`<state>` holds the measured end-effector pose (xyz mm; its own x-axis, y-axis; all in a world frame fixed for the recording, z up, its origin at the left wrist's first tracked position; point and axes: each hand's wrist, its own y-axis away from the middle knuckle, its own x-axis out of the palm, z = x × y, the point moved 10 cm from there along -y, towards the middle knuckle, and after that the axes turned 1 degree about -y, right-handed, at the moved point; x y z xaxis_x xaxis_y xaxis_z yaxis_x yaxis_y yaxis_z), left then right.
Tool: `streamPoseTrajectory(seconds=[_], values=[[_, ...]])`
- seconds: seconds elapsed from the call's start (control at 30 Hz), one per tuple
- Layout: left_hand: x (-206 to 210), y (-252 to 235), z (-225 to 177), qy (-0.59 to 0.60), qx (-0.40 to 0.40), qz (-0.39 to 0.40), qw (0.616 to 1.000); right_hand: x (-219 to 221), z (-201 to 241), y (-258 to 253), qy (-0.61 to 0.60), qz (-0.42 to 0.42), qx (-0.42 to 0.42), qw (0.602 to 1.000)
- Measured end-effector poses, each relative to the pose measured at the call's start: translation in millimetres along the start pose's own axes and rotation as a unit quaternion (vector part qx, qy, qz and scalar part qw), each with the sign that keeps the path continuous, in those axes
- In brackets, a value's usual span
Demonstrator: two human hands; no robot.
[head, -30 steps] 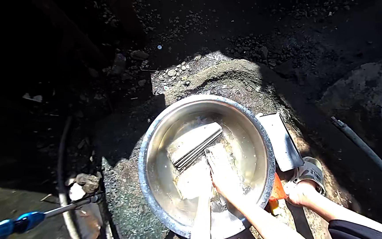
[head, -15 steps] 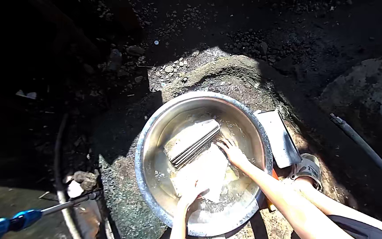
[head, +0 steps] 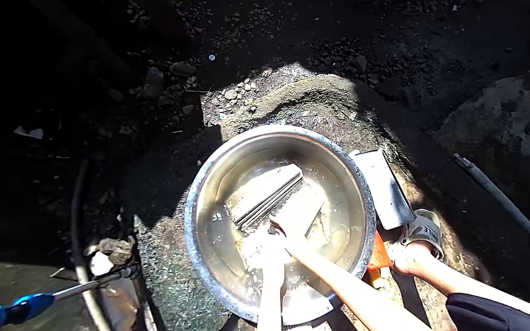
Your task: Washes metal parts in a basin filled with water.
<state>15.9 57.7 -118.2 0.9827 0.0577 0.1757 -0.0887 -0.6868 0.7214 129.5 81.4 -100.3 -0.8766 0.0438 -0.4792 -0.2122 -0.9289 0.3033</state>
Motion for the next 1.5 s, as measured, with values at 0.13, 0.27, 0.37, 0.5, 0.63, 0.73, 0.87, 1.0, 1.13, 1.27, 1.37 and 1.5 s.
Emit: streamPoseTrajectory(seconds=[0.13,0.27,0.37,0.5,0.63,0.73,0.87,1.0,1.13,1.27,1.37,1.5], values=[[-2.3,12.1,6.9,-0.018,-0.013,-0.004,1.0,-56.0,-46.8,-37.9,0.022,-0.171,0.075,0.982],[-6.8,-6.5,13.6,0.053,-0.074,-0.02,0.996,-104.8,-68.5,-55.7,0.12,-0.166,0.22,0.954],[-2.7,-15.7,3.2,0.029,-0.095,-0.027,0.995,-90.2,-56.4,-50.9,0.158,-0.132,0.212,0.955],[12.1,-20.8,-38.1,0.001,-0.069,0.012,0.998,-49.4,-7.4,-33.8,0.099,-0.031,0.097,0.99],[12.7,-35.8,-55.4,-0.005,-0.054,0.011,0.998,-22.2,41.2,-5.1,-0.039,0.057,-0.068,0.995],[1.9,-42.3,-47.8,-0.022,-0.059,-0.009,0.998,-20.0,36.8,12.3,-0.07,0.101,-0.152,0.981],[-15.3,-44.4,-22.0,-0.015,-0.059,0.002,0.998,-78.7,-52.9,-8.6,0.06,0.019,-0.062,0.996],[46.7,71.0,-93.5,-0.017,-0.162,-0.049,0.985,-99.7,-88.4,-23.5,0.178,-0.063,0.127,0.974],[46.5,-6.9,-33.5,0.111,-0.028,0.183,0.976,-25.5,-44.4,-14.7,0.154,-0.058,0.17,0.972],[6.1,-54.4,2.7,0.053,-0.071,0.023,0.996,34.0,0.9,17.9,0.114,0.036,-0.002,0.993],[5.8,-59.8,26.7,0.075,-0.148,0.011,0.986,28.7,-6.9,34.5,0.114,0.072,-0.151,0.979],[13.7,-56.7,25.8,0.104,-0.157,0.047,0.981,-43.6,-64.8,3.7,0.23,0.036,0.055,0.971]])
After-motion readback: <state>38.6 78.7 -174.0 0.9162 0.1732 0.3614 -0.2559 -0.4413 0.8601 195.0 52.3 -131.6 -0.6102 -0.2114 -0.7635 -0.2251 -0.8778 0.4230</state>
